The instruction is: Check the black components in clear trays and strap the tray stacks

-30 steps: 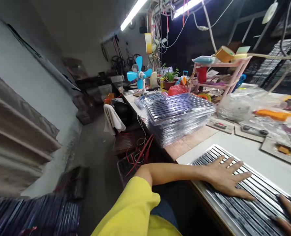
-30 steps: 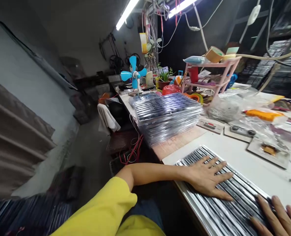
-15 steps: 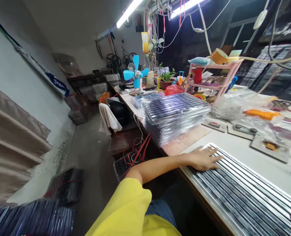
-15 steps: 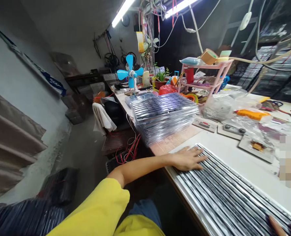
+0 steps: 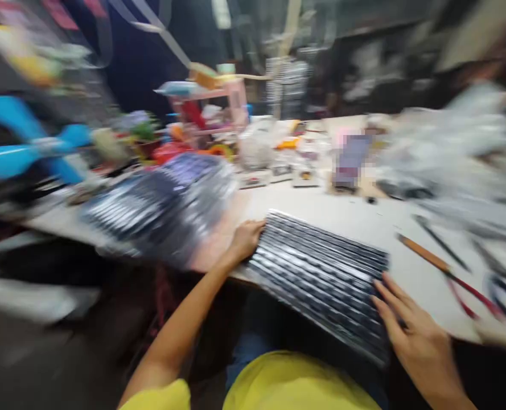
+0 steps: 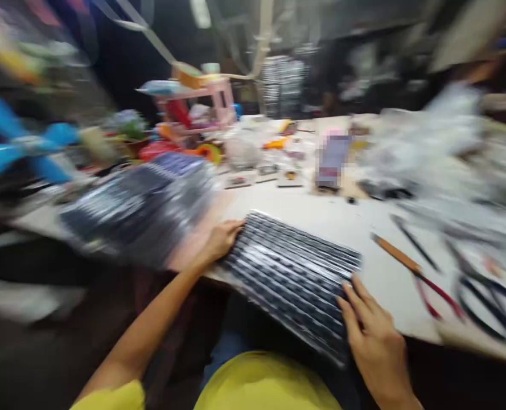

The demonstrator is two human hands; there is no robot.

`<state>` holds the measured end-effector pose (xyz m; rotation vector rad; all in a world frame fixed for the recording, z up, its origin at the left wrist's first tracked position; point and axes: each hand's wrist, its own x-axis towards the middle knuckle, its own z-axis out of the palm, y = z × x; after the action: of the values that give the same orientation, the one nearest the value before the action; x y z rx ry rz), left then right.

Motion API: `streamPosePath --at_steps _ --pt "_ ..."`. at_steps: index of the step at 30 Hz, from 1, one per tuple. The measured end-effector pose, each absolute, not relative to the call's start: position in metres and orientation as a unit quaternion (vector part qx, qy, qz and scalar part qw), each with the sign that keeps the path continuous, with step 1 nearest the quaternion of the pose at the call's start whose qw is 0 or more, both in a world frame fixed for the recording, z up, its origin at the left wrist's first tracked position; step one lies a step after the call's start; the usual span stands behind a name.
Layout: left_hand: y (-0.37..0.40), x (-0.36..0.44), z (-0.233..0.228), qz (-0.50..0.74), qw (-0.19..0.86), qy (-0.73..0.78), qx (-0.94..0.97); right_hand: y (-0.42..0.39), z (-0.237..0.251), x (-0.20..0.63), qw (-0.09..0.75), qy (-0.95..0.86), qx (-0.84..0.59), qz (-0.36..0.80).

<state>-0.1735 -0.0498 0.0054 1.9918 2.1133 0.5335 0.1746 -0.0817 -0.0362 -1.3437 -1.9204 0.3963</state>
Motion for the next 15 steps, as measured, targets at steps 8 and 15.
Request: streamPosePath --at_steps 8,15 --pt "0.007 -0.112 -0.017 0.192 0.09 0.559 0.801 -0.146 -0.027 0.217 0.505 -0.338 -0.606 0.513" --pt "0.013 -0.087 -0.006 0.183 0.145 0.662 0.712 -0.171 -0.048 0.234 0.585 -0.238 -0.51 0.583"
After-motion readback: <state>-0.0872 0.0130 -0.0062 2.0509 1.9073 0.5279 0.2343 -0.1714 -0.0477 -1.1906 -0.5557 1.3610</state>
